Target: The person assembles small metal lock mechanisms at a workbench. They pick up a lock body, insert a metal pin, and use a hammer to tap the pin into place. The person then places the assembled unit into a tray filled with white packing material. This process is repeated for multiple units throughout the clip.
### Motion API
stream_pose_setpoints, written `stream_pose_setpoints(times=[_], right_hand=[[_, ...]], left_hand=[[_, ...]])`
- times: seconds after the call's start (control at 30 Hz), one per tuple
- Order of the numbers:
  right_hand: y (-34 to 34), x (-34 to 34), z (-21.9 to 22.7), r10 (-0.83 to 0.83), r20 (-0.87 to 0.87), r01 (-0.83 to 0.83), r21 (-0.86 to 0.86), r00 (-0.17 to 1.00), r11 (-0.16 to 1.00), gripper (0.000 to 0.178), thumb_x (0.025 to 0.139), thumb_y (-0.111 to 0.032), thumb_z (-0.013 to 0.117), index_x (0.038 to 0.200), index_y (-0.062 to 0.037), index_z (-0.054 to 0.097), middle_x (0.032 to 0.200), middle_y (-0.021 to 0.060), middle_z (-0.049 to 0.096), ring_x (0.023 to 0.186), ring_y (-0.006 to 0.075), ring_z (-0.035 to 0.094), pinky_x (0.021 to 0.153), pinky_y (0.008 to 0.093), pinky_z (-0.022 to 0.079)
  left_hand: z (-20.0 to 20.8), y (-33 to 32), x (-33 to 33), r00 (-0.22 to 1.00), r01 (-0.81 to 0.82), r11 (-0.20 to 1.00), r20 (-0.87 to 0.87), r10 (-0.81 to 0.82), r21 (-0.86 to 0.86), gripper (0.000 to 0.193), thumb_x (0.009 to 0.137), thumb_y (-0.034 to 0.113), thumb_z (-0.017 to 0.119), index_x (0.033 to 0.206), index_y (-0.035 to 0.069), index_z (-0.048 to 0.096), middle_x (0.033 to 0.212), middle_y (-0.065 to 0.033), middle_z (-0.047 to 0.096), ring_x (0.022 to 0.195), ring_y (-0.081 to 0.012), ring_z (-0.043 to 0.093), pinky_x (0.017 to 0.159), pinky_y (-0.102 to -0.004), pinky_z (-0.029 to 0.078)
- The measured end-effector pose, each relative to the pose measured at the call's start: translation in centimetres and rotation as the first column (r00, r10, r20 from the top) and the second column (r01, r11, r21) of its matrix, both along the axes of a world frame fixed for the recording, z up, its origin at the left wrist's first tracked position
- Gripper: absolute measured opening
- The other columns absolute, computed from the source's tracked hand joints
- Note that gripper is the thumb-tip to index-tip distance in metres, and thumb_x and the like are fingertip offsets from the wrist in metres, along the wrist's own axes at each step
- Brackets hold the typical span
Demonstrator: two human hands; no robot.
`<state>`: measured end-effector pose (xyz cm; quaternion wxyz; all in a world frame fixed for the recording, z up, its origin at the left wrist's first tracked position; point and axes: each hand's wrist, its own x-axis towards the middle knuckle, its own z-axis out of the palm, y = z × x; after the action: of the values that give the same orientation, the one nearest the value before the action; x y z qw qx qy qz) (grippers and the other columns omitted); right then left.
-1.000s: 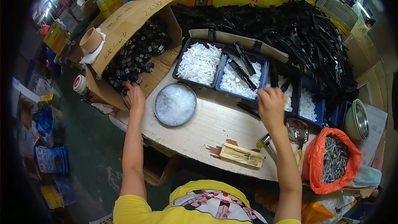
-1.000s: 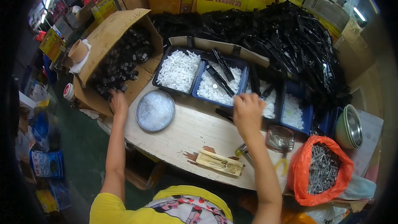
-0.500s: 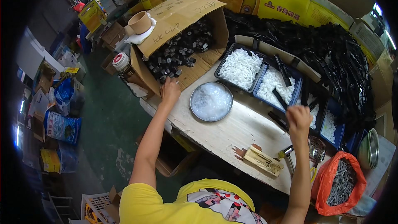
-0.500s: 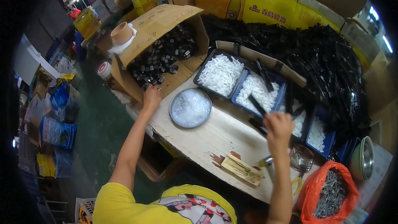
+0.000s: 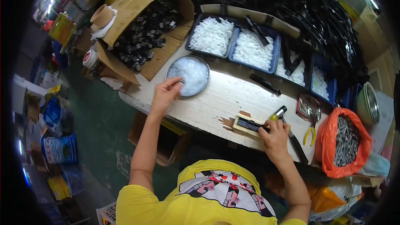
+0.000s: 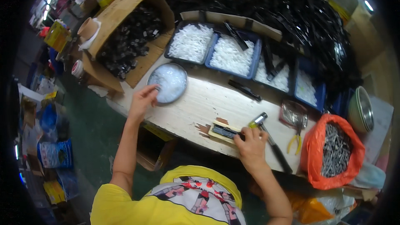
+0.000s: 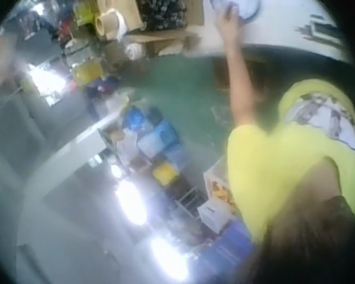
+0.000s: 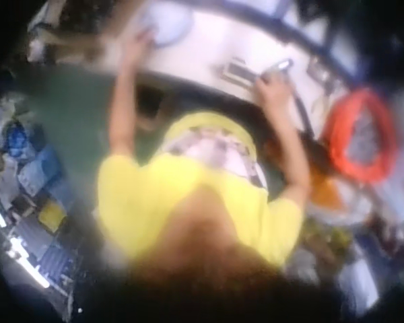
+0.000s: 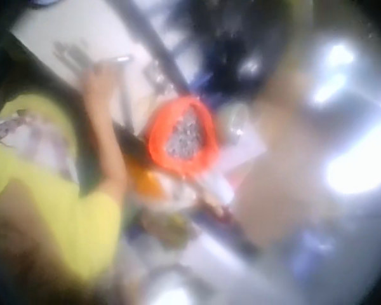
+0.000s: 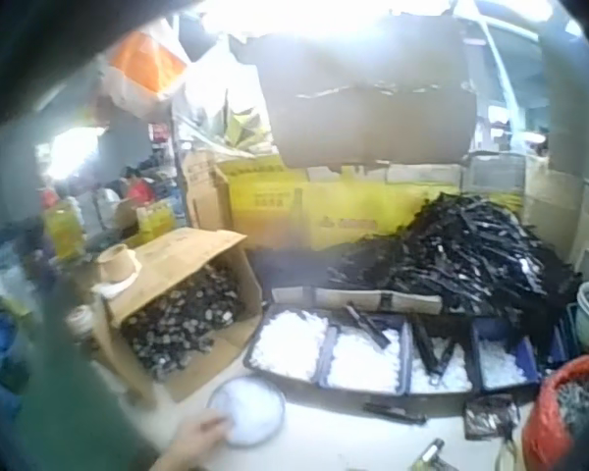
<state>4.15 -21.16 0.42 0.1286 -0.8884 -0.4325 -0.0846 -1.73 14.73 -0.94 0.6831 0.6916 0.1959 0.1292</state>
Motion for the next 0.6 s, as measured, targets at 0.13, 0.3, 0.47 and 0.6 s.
stream_pose_setpoints(times=[0.13, 0.3, 0.47, 0.6], right_hand=[[0.1, -0.1, 0.4, 0.030, 0.012, -0.029, -0.080, 0.999, 0.996, 0.018, 0.067, -0.006, 0.056, 0.084, -0.0091, 0.058, 0.094, 0.0083, 0.050, 0.090, 0.0243, 0.047, 0.077, 0.0432, 0.031], [0.2, -0.7, -0.3, 0.037, 0.082, -0.030, -0.088, 0.996, 0.996, 0.016, 0.070, -0.008, 0.054, 0.085, -0.0072, 0.058, 0.094, 0.0086, 0.050, 0.090, 0.0235, 0.048, 0.077, 0.0427, 0.031], [-0.3, -0.2, -0.5, 0.047, -0.024, -0.047, -0.020, 0.999, 0.999, 0.014, 0.069, -0.008, 0.055, 0.083, -0.0080, 0.057, 0.093, 0.0071, 0.049, 0.088, 0.0213, 0.048, 0.075, 0.0413, 0.031], [-0.5, 0.1, -0.5, 0.064, -0.058, -0.062, 0.026, 0.996, 0.998, 0.016, 0.067, -0.006, 0.056, 0.083, -0.0090, 0.057, 0.089, 0.0053, 0.048, 0.087, 0.0206, 0.048, 0.074, 0.0400, 0.030]], left_hand=[[2.7, -7.7, 1.4, 0.924, 0.347, 0.937, -0.158, -0.348, -0.037, 0.018, 0.081, 0.012, 0.064, 0.096, 0.003, 0.063, 0.073, 0.0017, 0.059, 0.061, -0.0037, 0.051, 0.049, -0.0175, 0.040], [1.6, -13.4, 3.3, 0.806, 0.590, 0.791, -0.163, -0.568, 0.163, 0.018, 0.077, 0.016, 0.065, 0.086, 0.000, 0.064, 0.067, -0.0074, 0.060, 0.060, -0.0119, 0.055, 0.056, -0.0255, 0.044], [1.9, -15.1, 4.1, 0.798, 0.591, 0.648, -0.233, -0.555, 0.480, 0.020, 0.074, 0.019, 0.065, 0.083, 0.000, 0.065, 0.072, -0.0146, 0.062, 0.062, -0.0235, 0.059, 0.059, -0.0335, 0.046], [0.6, -16.6, 3.7, 0.853, 0.473, 0.513, -0.227, -0.469, 0.716, 0.023, 0.072, 0.021, 0.066, 0.084, 0.001, 0.065, 0.070, -0.0156, 0.061, 0.065, -0.0287, 0.060, 0.060, -0.0374, 0.047]])
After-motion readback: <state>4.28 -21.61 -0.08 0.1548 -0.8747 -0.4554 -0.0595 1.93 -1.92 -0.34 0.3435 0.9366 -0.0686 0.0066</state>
